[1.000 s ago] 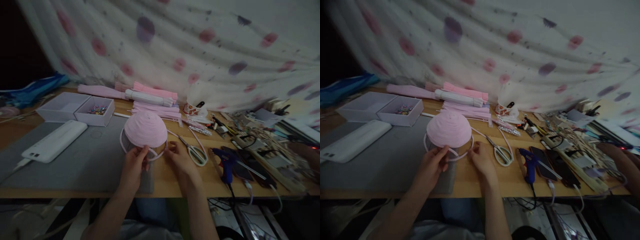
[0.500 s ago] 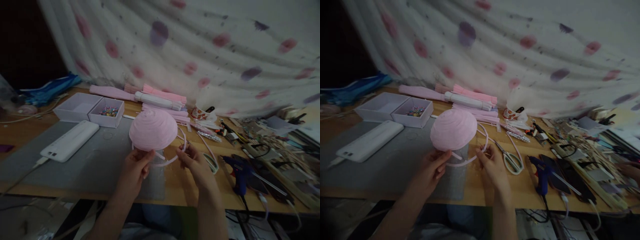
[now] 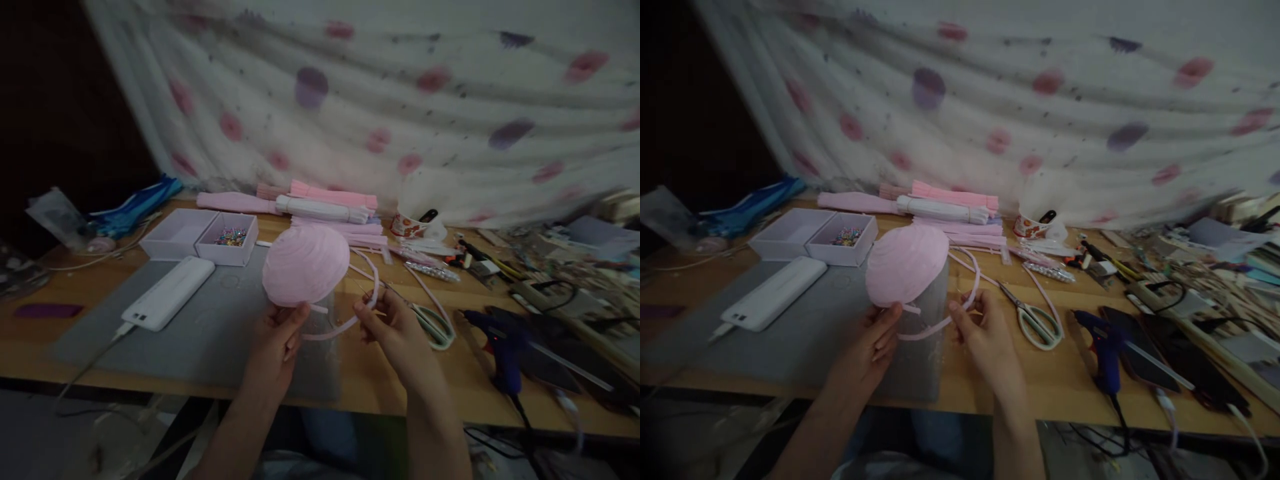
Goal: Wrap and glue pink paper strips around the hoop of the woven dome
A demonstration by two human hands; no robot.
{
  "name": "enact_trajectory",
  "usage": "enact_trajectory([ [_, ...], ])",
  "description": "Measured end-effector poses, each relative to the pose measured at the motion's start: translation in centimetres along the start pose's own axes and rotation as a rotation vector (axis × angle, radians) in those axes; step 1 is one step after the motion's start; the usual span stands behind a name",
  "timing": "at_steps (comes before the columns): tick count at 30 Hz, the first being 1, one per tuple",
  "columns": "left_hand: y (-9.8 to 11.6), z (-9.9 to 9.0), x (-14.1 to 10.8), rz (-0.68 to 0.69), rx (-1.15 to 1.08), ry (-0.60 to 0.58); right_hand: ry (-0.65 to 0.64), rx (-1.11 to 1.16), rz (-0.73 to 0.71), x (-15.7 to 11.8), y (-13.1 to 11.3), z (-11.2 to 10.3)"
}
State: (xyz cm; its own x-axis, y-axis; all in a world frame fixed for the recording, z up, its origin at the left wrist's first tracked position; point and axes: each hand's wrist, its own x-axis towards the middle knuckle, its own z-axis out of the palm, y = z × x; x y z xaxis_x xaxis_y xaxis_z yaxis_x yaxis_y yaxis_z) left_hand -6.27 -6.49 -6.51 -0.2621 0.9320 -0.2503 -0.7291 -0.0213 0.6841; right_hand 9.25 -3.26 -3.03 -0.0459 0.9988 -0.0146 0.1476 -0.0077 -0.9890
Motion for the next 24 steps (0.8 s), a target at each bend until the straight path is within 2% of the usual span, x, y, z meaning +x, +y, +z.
enact_trajectory([
  [6, -0.4, 0.6, -0.2, 0.058, 0.099, 0.024, 0.000, -0.141, -0.069, 0.0, 2.1, -1.1],
  [10, -1.8, 1.1, -0.7, 0.136, 0.246, 0.131, 0.040, -0.281, -0.110, -0.6, 4.3, -1.9],
  [13, -3.4, 1.4, -1.5, 0.160, 0.339, 0.232, 0.023, -0.207, -0.035, -1.4, 5.2, -1.8],
  [17, -4.9, 1.4, -2.4, 0.142, 0.456, 0.219, -0.021, -0.114, 0.057, -2.0, 5.5, -1.5],
  [22, -4.8, 0.9, -2.3, 0.190, 0.543, 0.253, -0.007, -0.283, -0.017, -2.0, 6.1, -1.5],
  [24, -4.4, 0.4, -2.2, 0.210, 0.644, 0.269, 0.015, -0.358, -0.038, -1.8, 6.3, -1.6],
])
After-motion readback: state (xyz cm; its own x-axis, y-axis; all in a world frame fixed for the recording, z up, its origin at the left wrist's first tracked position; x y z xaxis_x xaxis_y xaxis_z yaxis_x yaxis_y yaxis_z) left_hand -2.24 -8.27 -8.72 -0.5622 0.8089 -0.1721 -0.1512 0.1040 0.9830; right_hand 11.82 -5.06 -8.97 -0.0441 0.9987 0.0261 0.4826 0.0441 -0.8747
